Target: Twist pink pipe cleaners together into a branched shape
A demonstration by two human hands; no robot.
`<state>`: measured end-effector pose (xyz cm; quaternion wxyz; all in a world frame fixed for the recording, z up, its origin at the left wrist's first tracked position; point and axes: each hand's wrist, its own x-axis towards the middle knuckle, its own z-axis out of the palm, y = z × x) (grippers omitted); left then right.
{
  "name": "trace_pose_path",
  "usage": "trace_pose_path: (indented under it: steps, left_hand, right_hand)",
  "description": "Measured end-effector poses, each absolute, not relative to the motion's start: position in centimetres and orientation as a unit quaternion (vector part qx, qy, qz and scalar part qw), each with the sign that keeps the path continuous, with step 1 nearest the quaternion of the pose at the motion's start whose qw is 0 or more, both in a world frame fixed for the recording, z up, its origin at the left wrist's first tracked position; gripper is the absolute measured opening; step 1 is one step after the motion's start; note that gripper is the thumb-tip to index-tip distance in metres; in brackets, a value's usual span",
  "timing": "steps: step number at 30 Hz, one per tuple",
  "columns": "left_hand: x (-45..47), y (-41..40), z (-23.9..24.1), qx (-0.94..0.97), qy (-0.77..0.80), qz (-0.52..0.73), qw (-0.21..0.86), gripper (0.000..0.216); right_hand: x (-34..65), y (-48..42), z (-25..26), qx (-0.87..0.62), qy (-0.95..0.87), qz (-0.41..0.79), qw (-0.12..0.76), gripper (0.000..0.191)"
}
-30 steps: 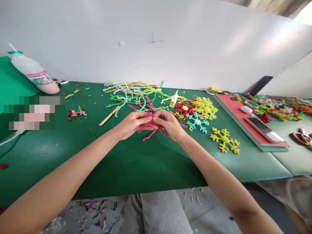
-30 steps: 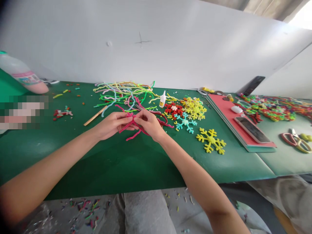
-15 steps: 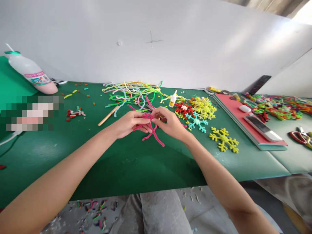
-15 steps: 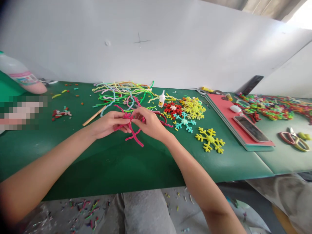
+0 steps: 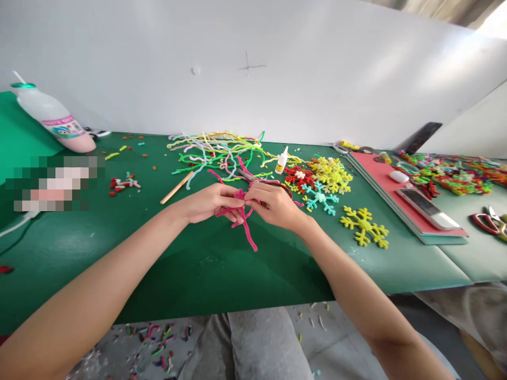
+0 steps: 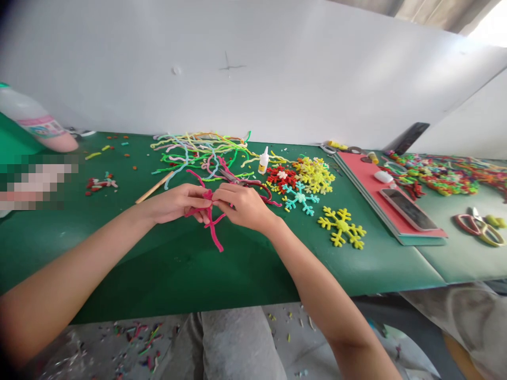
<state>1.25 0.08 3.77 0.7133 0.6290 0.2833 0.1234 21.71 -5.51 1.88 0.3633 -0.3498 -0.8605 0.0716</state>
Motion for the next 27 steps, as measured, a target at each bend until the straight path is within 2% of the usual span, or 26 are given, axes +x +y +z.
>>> trace_pose_path:
  steps: [7, 11, 13, 16, 19, 21, 23, 25, 27]
  left_hand:
    - [1.7, -0.5, 4.2, 0.690, 0.262, 0.174, 0.652, 0.022]
    - [1.8, -1.0, 4.3, 0.740, 0.245, 0.205, 0.591, 0.026]
    - [1.9, -1.2, 4.2, 0.791, 0.235, 0.214, 0.522, 0.027]
    - [2.0, -1.3, 4.1, 0.881, 0.210, 0.219, 0.362, 0.028]
    - [2.1, -1.4, 3.9, 0.914, 0.199, 0.224, 0.272, 0.028]
    - [2.2, -1.3, 3.9, 0.896, 0.222, 0.235, 0.304, 0.027]
    - [2.2, -1.1, 3.9, 0.835, 0.261, 0.250, 0.415, 0.022]
    - [2.1, -0.9, 3.9, 0.736, 0.290, 0.253, 0.557, 0.018]
    - [2.1, -0.8, 4.0, 0.648, 0.299, 0.249, 0.655, 0.018]
  right_hand:
    - [21.3, -5.6, 2.4, -0.374, -0.811, 0.196, 0.405, 0.014]
    - [21.1, -5.6, 2.7, -0.414, -0.742, 0.353, 0.392, 0.016]
    - [20.9, -5.6, 2.8, -0.420, -0.675, 0.471, 0.382, 0.017]
    - [20.7, -5.4, 2.5, -0.425, -0.544, 0.623, 0.368, 0.019]
    - [20.7, -5.1, 2.1, -0.424, -0.462, 0.699, 0.342, 0.022]
    - [21.0, -5.0, 2.1, -0.407, -0.470, 0.701, 0.350, 0.021]
    - [21.2, -5.1, 2.4, -0.383, -0.524, 0.658, 0.382, 0.018]
    - [21.3, -5.2, 2.7, -0.371, -0.604, 0.576, 0.407, 0.019]
    - [21.2, -5.4, 2.7, -0.373, -0.681, 0.460, 0.431, 0.018]
